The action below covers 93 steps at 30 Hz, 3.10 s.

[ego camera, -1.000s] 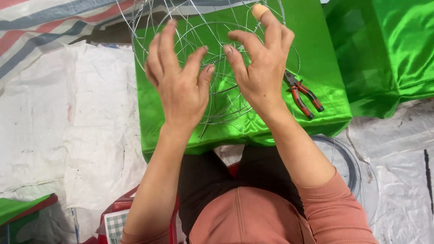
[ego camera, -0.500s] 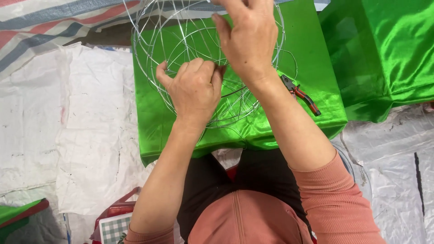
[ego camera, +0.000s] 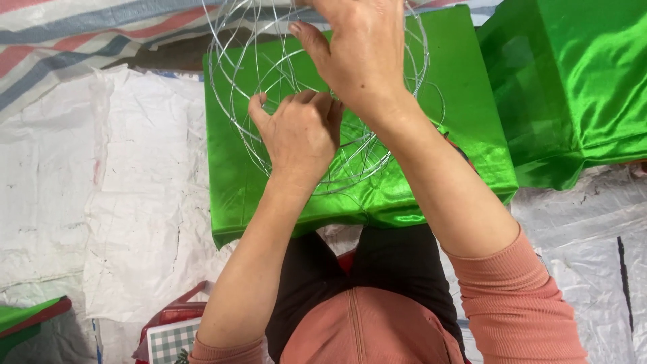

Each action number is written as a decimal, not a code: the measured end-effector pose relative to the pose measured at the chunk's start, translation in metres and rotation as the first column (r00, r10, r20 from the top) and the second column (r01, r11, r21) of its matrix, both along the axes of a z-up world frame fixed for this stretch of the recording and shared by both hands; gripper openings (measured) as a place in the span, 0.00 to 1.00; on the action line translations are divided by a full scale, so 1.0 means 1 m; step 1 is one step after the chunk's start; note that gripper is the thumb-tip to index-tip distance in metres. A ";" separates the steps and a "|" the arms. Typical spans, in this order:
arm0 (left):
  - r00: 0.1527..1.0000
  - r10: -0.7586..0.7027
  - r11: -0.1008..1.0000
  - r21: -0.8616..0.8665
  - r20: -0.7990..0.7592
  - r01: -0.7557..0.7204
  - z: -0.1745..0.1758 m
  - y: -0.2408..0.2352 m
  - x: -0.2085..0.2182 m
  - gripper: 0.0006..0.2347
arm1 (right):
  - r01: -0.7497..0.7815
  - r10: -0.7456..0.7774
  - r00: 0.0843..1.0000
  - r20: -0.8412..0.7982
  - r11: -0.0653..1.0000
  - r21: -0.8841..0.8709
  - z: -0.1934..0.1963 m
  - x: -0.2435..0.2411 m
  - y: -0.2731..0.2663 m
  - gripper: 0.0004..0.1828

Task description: Using pliers to cut and bend wire to reinforce a spherical wire cage structure.

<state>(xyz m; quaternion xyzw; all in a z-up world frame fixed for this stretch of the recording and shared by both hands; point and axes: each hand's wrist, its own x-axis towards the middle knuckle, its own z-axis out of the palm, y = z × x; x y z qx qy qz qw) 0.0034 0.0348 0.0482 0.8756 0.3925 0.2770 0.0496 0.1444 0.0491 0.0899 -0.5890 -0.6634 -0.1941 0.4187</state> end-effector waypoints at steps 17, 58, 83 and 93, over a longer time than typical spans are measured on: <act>0.996 0.054 0.989 0.131 0.073 -0.063 -0.021 0.005 -0.003 0.09 | -0.169 0.089 0.757 -0.647 0.984 -0.063 -0.011 0.004 0.016 0.16; 0.596 0.542 0.776 -0.624 0.592 -0.085 -0.110 -0.021 -0.125 0.23 | 0.046 -0.257 0.345 -0.903 0.965 -0.257 -0.190 -0.008 -0.158 0.30; 0.743 0.434 0.698 -0.712 0.509 0.080 -0.175 -0.093 -0.094 0.16 | -0.086 -0.213 0.241 -0.947 0.967 -0.240 -0.284 -0.041 -0.171 0.21; 0.662 0.242 0.786 -0.543 0.710 0.296 -0.143 -0.072 -0.067 0.09 | 0.006 -0.144 0.105 -0.984 0.990 -0.144 -0.216 0.001 -0.136 0.15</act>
